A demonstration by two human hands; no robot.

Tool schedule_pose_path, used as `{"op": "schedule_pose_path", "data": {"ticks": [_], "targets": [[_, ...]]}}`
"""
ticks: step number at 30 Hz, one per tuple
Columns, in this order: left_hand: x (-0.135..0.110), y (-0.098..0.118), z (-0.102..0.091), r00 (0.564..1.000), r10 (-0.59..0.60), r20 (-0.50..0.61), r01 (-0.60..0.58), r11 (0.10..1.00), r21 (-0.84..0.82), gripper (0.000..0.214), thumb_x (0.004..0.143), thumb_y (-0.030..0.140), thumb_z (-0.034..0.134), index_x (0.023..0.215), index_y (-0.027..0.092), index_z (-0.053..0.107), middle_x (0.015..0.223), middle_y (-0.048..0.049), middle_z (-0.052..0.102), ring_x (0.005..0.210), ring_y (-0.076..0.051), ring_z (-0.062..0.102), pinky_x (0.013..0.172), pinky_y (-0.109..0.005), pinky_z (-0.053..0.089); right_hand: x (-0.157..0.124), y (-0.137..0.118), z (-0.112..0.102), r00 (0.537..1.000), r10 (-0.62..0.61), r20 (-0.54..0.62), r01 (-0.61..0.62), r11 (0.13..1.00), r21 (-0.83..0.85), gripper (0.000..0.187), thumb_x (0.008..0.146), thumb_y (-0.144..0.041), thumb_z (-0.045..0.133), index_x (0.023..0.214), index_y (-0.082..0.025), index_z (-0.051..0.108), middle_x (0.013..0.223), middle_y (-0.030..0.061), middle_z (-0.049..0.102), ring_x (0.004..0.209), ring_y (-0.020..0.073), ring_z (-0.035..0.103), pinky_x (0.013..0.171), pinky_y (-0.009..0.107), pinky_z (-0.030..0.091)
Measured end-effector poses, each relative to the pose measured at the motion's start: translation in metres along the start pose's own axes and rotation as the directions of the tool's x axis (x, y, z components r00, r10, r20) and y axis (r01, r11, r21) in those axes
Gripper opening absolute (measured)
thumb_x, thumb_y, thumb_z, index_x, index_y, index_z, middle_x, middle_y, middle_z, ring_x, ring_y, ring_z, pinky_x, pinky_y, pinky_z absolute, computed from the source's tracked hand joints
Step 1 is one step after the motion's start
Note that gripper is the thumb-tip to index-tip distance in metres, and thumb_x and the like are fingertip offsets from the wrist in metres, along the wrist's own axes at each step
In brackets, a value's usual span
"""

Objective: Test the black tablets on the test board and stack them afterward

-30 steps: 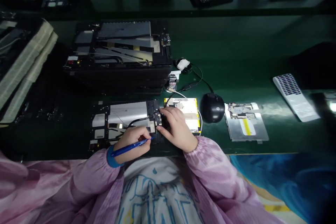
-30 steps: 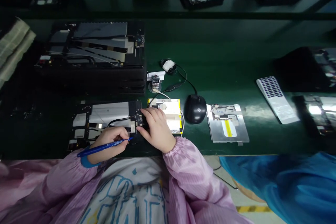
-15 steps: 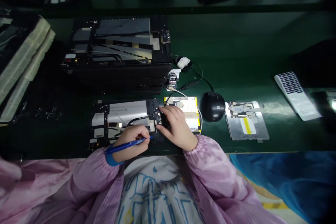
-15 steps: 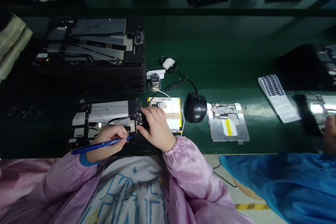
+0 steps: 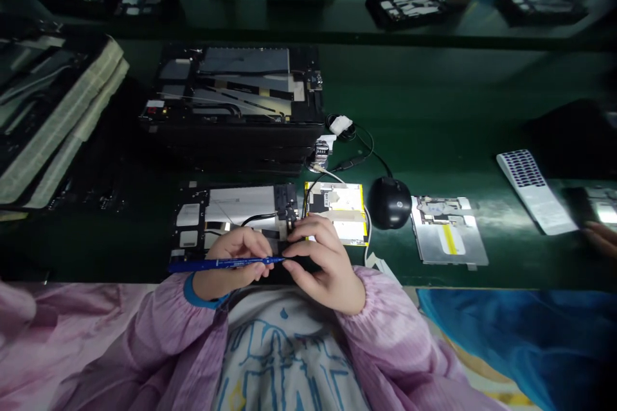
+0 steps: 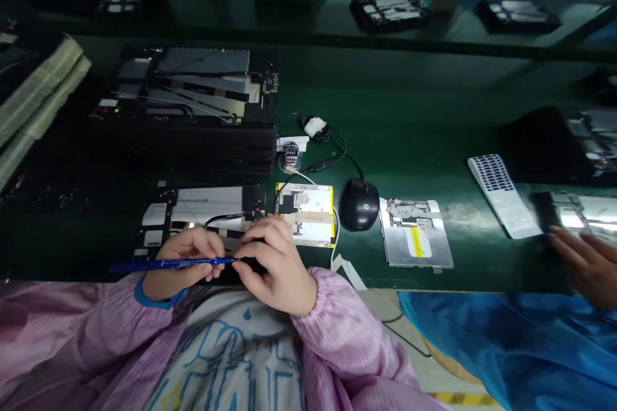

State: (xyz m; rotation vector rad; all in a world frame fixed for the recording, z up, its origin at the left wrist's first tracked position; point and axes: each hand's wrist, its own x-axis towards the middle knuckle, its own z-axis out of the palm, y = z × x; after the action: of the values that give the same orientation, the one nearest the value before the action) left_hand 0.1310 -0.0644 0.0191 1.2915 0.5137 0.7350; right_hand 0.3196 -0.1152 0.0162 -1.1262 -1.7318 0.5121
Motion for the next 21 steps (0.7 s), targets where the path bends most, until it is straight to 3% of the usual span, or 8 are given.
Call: {"op": "schedule_pose_path", "data": {"ticks": [5, 10, 14, 18, 21], "targets": [[-0.004, -0.003, -0.001, 0.994, 0.112, -0.003, -0.112, 0.994, -0.005, 0.006, 0.082, 0.015, 0.062, 0.083, 0.015, 0.056, 0.079, -0.0043, 0.060, 0.058, -0.010, 0.061, 0.048, -0.019, 0.049, 0.001, 0.001, 0.003, 0.997, -0.049, -0.054, 0.052, 0.998, 0.041, 0.007, 0.080, -0.017, 0.061, 0.083, -0.023, 0.063, 0.083, 0.0040, 0.058, 0.092, 0.0211, 0.055, 0.084, 0.042, 0.048], [-0.003, 0.006, -0.002, 0.992, 0.118, 0.048, -0.119, 0.993, 0.018, 0.007, 0.079, 0.010, 0.062, 0.081, 0.016, 0.060, 0.081, -0.0043, 0.060, 0.062, -0.011, 0.062, 0.055, -0.022, 0.051, 0.003, -0.002, 0.000, 0.997, -0.072, -0.029, 0.075, 0.991, 0.108, 0.010, 0.078, -0.014, 0.061, 0.082, -0.024, 0.062, 0.080, 0.0027, 0.056, 0.089, 0.0208, 0.055, 0.083, 0.042, 0.048], [-0.003, 0.010, -0.003, 0.988, 0.139, 0.069, -0.145, 0.985, 0.095, 0.009, 0.079, 0.008, 0.062, 0.083, 0.016, 0.062, 0.083, -0.0055, 0.062, 0.066, -0.013, 0.062, 0.058, -0.024, 0.052, 0.000, -0.003, 0.001, 0.998, 0.062, 0.003, -0.061, 0.965, 0.256, 0.009, 0.078, -0.014, 0.061, 0.080, -0.023, 0.061, 0.082, 0.0029, 0.055, 0.089, 0.0200, 0.055, 0.082, 0.039, 0.047], [-0.004, 0.011, -0.005, 0.976, 0.212, 0.056, -0.218, 0.958, 0.184, 0.013, 0.077, 0.005, 0.063, 0.083, 0.017, 0.063, 0.084, -0.0058, 0.062, 0.067, -0.013, 0.063, 0.060, -0.024, 0.052, -0.004, -0.001, 0.003, 0.963, 0.269, -0.002, -0.240, 0.863, 0.445, 0.007, 0.082, -0.016, 0.059, 0.080, -0.023, 0.059, 0.086, 0.0033, 0.054, 0.090, 0.0190, 0.055, 0.082, 0.037, 0.046], [-0.004, 0.013, -0.008, 0.973, 0.219, 0.079, -0.231, 0.952, 0.203, 0.016, 0.077, 0.003, 0.061, 0.084, 0.017, 0.063, 0.085, -0.0060, 0.063, 0.069, -0.013, 0.063, 0.062, -0.025, 0.052, -0.005, -0.001, 0.005, 0.940, 0.340, 0.015, -0.299, 0.803, 0.516, 0.006, 0.084, -0.019, 0.059, 0.080, -0.023, 0.060, 0.087, 0.0037, 0.056, 0.092, 0.0193, 0.056, 0.084, 0.037, 0.046]]}}
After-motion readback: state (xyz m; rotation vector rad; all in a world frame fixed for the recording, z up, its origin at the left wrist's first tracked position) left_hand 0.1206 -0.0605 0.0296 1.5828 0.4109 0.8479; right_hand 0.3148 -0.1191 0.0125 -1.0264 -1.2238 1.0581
